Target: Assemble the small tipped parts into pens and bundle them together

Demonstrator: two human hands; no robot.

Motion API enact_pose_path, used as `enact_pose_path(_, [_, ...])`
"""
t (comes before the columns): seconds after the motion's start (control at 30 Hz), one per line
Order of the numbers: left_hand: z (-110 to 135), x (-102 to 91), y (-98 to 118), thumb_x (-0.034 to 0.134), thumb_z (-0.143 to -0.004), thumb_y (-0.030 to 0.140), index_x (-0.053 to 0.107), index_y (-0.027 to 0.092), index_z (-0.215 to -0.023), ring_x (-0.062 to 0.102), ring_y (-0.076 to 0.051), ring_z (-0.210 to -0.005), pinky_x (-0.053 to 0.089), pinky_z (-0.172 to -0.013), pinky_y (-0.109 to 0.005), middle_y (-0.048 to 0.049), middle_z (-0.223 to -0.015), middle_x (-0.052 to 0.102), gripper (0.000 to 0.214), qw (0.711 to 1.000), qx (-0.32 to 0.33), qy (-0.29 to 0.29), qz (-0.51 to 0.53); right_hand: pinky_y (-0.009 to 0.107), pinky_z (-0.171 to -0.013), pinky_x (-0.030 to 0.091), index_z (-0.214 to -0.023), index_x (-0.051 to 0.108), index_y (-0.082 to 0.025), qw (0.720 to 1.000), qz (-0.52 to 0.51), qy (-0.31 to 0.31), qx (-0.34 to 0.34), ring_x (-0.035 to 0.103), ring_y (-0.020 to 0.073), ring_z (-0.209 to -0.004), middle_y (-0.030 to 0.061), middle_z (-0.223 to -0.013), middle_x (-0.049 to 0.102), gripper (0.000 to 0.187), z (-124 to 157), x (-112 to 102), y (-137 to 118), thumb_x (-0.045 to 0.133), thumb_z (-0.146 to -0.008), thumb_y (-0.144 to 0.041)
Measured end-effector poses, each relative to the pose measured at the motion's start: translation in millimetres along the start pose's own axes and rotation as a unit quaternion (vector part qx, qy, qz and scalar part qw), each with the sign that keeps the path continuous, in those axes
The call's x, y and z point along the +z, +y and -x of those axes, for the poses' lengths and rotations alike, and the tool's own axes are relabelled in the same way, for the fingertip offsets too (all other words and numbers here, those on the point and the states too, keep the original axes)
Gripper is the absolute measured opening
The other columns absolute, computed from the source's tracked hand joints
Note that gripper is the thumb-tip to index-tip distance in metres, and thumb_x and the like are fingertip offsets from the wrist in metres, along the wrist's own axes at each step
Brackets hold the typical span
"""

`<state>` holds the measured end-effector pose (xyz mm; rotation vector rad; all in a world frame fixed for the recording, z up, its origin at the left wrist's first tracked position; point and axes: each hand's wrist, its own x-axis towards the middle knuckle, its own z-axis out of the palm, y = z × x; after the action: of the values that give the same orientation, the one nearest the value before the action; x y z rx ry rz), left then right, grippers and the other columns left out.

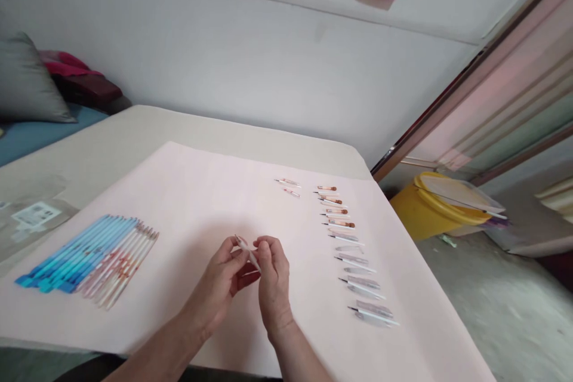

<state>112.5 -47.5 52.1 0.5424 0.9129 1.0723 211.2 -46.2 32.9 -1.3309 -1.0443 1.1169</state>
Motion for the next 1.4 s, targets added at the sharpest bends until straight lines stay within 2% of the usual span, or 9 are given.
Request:
enact_pose_path(0.3, [-13, -11.6, 5, 0.060, -0.077, 0.019, 0.047, 0.019, -0.084, 0.065, -0.019, -0.083, 0.050, -0.078, -0.036, -0.0067, -0.082, 0.066, 0.014, 0.993, -0.004, 0.062, 0.099, 0.025, -0.069, 0.044, -0.085, 0.057, -0.019, 1.000, -0.003, 0.014, -0.008, 0.058, 0.0149, -0.076, 0.0023, -0.085, 0.062, 0.031, -8, 2, -3, 0.040, -0.088, -0.046])
enact_pose_path(0.47, [-25, -20.6, 19, 0.057, -0.077, 0.009, 0.049, 0.018, -0.081, 0.066, -0.018, -0.077, 0.053, -0.072, -0.034, -0.0073, -0.079, 0.066, 0.013, 0.986, -0.005, 0.109, 0.125, 0.025, -0.064, 0.041, -0.083, 0.058, -0.018, 0.989, 0.119, 0.079, -0.045, 0.055, 0.0153, -0.071, 0.0014, -0.075, 0.060, 0.028, -31, -19, 14, 0.046, -0.086, -0.043])
enact_pose_path(0.6, [-28, -23.0, 28, 0.056, -0.078, 0.008, 0.048, 0.017, -0.079, 0.067, -0.017, -0.074, 0.055, -0.069, -0.032, -0.0057, -0.075, 0.065, 0.012, 0.979, -0.009, 0.121, 0.162, 0.026, -0.068, 0.042, -0.095, 0.058, -0.017, 0.950, 0.282, 0.104, -0.088, 0.057, 0.0165, -0.077, 0.0045, -0.087, 0.062, 0.026, -70, -40, 27, 0.046, -0.085, -0.038])
enact_pose_path(0.7, [-29, -26.6, 33, 0.055, -0.079, 0.008, 0.049, 0.017, -0.080, 0.067, -0.018, -0.075, 0.055, -0.070, -0.033, -0.0071, -0.077, 0.066, 0.011, 0.976, -0.012, 0.121, 0.178, 0.026, -0.073, 0.042, -0.108, 0.056, -0.018, 0.883, 0.450, 0.116, -0.068, 0.058, 0.0151, -0.082, 0.0057, -0.103, 0.059, 0.028, -111, -46, 29, 0.042, -0.087, -0.031])
enact_pose_path(0.97, [-30, -35.2, 42, 0.057, -0.078, 0.009, 0.049, 0.017, -0.081, 0.067, -0.018, -0.078, 0.054, -0.072, -0.033, -0.0094, -0.081, 0.067, 0.012, 0.973, -0.010, 0.127, 0.192, 0.027, -0.069, 0.038, -0.102, 0.059, -0.020, 0.843, 0.522, 0.130, -0.018, 0.055, 0.0192, -0.093, 0.0096, -0.111, 0.052, 0.025, -185, -39, 33, 0.041, -0.085, -0.022])
enact_pose_path(1.07, [-33, -35.5, 41, 0.057, -0.078, 0.009, 0.049, 0.018, -0.081, 0.067, -0.018, -0.077, 0.055, -0.071, -0.034, -0.0091, -0.081, 0.067, 0.012, 0.971, -0.016, 0.137, 0.194, 0.027, -0.066, 0.037, -0.090, 0.060, -0.019, 0.845, 0.521, 0.120, -0.006, 0.057, 0.0185, -0.085, 0.0097, -0.102, 0.055, 0.020, -178, -37, 32, 0.041, -0.086, -0.024])
enact_pose_path(1.2, [-35, -36.5, 41, 0.058, -0.077, 0.009, 0.050, 0.017, -0.080, 0.067, -0.018, -0.077, 0.055, -0.073, -0.034, -0.0081, -0.079, 0.066, 0.012, 0.972, 0.002, 0.133, 0.195, 0.024, -0.060, 0.037, -0.080, 0.057, -0.021, 0.869, 0.490, 0.068, -0.018, 0.056, 0.0152, -0.070, 0.0021, -0.078, 0.059, 0.021, -127, -32, 20, 0.041, -0.087, -0.032])
enact_pose_path(1.3, [-36, -38.1, 44, 0.057, -0.078, 0.008, 0.050, 0.017, -0.080, 0.067, -0.018, -0.077, 0.055, -0.072, -0.034, -0.0084, -0.080, 0.066, 0.012, 0.971, 0.026, 0.140, 0.193, 0.022, -0.055, 0.037, -0.080, 0.055, -0.022, 0.937, 0.342, -0.026, -0.060, 0.050, 0.0120, -0.053, -0.0038, -0.058, 0.051, 0.025, -75, -28, 6, 0.039, -0.089, -0.039])
enact_pose_path(1.4, [-36, -39.5, 49, 0.054, -0.079, 0.007, 0.049, 0.017, -0.080, 0.067, -0.018, -0.077, 0.055, -0.070, -0.033, -0.0086, -0.080, 0.066, 0.011, 0.968, 0.043, 0.154, 0.191, 0.022, -0.050, 0.036, -0.080, 0.054, -0.020, 0.978, 0.193, -0.056, -0.046, 0.046, 0.0097, -0.048, -0.0034, -0.061, 0.052, 0.021, -40, -25, -5, 0.046, -0.086, -0.039])
